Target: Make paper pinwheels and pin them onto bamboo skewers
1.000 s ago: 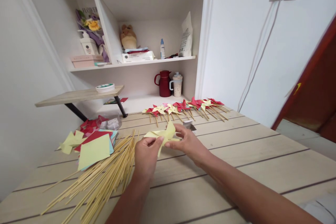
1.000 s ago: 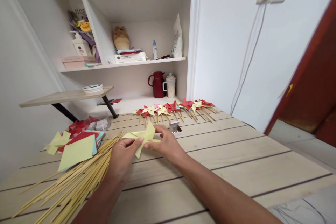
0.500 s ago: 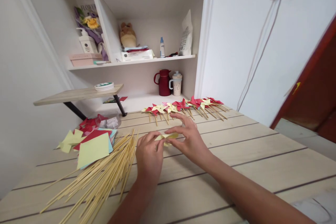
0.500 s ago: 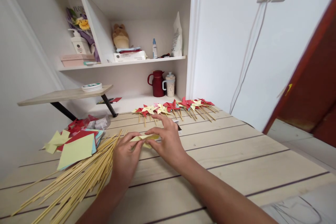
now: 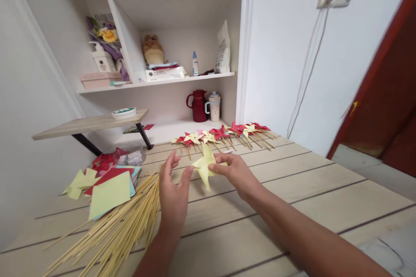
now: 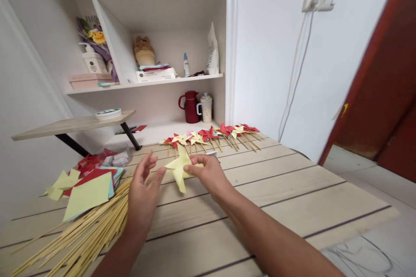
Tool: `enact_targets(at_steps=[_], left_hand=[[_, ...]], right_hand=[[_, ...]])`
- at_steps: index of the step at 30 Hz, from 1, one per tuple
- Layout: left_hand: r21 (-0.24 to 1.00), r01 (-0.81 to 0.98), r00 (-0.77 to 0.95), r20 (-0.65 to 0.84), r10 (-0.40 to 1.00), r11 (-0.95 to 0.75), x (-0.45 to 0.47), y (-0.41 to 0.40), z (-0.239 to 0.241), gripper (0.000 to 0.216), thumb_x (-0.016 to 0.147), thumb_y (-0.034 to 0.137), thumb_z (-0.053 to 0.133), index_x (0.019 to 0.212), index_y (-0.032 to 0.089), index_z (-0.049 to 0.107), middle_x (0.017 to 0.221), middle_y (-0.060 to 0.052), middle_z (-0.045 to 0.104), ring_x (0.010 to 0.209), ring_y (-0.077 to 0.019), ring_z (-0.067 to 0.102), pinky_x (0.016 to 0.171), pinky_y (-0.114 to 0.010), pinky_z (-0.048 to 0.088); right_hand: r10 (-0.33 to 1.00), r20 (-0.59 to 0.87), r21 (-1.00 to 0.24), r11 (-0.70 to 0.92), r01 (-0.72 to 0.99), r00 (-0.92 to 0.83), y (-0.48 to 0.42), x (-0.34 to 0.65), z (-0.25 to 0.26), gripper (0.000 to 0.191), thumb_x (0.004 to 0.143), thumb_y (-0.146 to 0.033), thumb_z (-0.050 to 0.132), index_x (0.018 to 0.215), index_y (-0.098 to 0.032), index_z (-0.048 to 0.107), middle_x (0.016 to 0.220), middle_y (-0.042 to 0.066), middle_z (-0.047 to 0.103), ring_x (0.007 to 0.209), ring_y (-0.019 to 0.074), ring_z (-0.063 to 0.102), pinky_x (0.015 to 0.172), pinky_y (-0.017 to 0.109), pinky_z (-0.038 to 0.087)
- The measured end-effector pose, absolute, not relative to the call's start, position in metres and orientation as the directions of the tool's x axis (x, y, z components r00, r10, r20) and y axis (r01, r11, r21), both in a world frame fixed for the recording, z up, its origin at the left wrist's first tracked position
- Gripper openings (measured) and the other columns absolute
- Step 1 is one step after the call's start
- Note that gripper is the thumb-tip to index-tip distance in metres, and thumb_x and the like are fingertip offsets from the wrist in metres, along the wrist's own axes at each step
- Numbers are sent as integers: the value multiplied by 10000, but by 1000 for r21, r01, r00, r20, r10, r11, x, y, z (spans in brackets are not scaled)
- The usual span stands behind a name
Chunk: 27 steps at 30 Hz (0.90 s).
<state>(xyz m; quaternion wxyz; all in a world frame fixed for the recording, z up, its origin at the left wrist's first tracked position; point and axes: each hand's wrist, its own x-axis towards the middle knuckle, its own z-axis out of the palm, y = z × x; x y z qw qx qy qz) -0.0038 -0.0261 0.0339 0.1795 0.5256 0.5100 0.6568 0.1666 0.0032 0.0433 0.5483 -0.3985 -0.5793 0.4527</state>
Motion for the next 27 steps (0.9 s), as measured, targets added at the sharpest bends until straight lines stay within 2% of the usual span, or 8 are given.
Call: enact_targets(at_steps=[2, 5, 8, 11, 15, 20, 24, 27], left_hand=[[939, 97, -441, 338, 831, -331, -5, -24, 34, 674, 804, 487, 682, 1396, 249, 463, 1321, -117, 578, 1208, -236, 540, 1029, -373, 392], [978, -114, -299, 133, 945, -174, -3, -25, 34, 601, 785, 546, 679, 1277, 211, 589, 1306, -127, 613, 1220, -240, 548, 1035, -354, 390], [977, -185, -90, 94, 992, -109, 3, -31, 37, 485, 713, 514, 757, 1054, 172, 722, 1137, -121, 713, 1111, -252, 621, 997, -354, 420], [972, -217, -81, 72, 994, -88, 7, -34, 38, 454, 594, 393, 861, 956, 144, 745, 954, -100, 758, 948, -241, 676, 916, -346, 463], [976, -210, -97, 31, 995, -51, 5, -32, 34, 383, 616, 374, 844, 884, 118, 750, 854, -94, 764, 812, -215, 681, 812, -329, 487], [985, -165, -126, 26, 992, -47, 3, -27, 28, 376, 628, 384, 830, 879, 117, 743, 909, -118, 756, 832, -217, 674, 823, -338, 494], [979, 6, -174, 201, 964, -203, 3, -26, 32, 708, 610, 320, 839, 1273, 228, 607, 1198, -122, 661, 1086, -256, 621, 971, -403, 452], [897, 272, -213, 408, 888, -347, 1, -28, 39, 655, 609, 274, 830, 1235, 295, 639, 1304, -85, 572, 1240, -272, 513, 1079, -441, 362]], right_hand=[[980, 190, -974, 182, -137, -53, 6, 167, 43, 213, 648, -309, 774, 632, -191, 598, 770, 12, 702, 739, 189, 617, 752, 321, 425], [983, 180, -968, 173, -184, -22, 6, 167, 44, 233, 627, -331, 791, 628, -190, 605, 618, -26, 633, 640, 154, 552, 701, 296, 397], [978, 204, -959, 189, -210, -48, 2, 164, 45, 244, 616, -352, 796, 635, -185, 619, 657, -10, 655, 655, 156, 554, 713, 297, 405], [979, 188, -963, 169, -210, -77, -1, 161, 45, 270, 590, -366, 803, 637, -181, 613, 736, 13, 687, 692, 164, 574, 724, 296, 410], [979, 166, -970, 140, -199, -120, -4, 157, 43, 288, 582, -368, 803, 618, -180, 587, 728, 1, 678, 670, 150, 558, 699, 285, 390], [973, 183, -974, 161, -158, -138, -2, 159, 41, 249, 633, -349, 766, 625, -192, 573, 714, 0, 674, 681, 169, 577, 688, 297, 399], [884, 463, -874, 467, 135, -67, -1, 168, 48, 142, 706, -292, 714, 641, -208, 619, 961, 45, 725, 936, 237, 628, 869, 369, 431], [769, 633, -709, 622, 331, -89, -1, 175, 54, 114, 745, -233, 689, 652, -224, 625, 976, 55, 736, 1005, 249, 609, 919, 413, 427]])
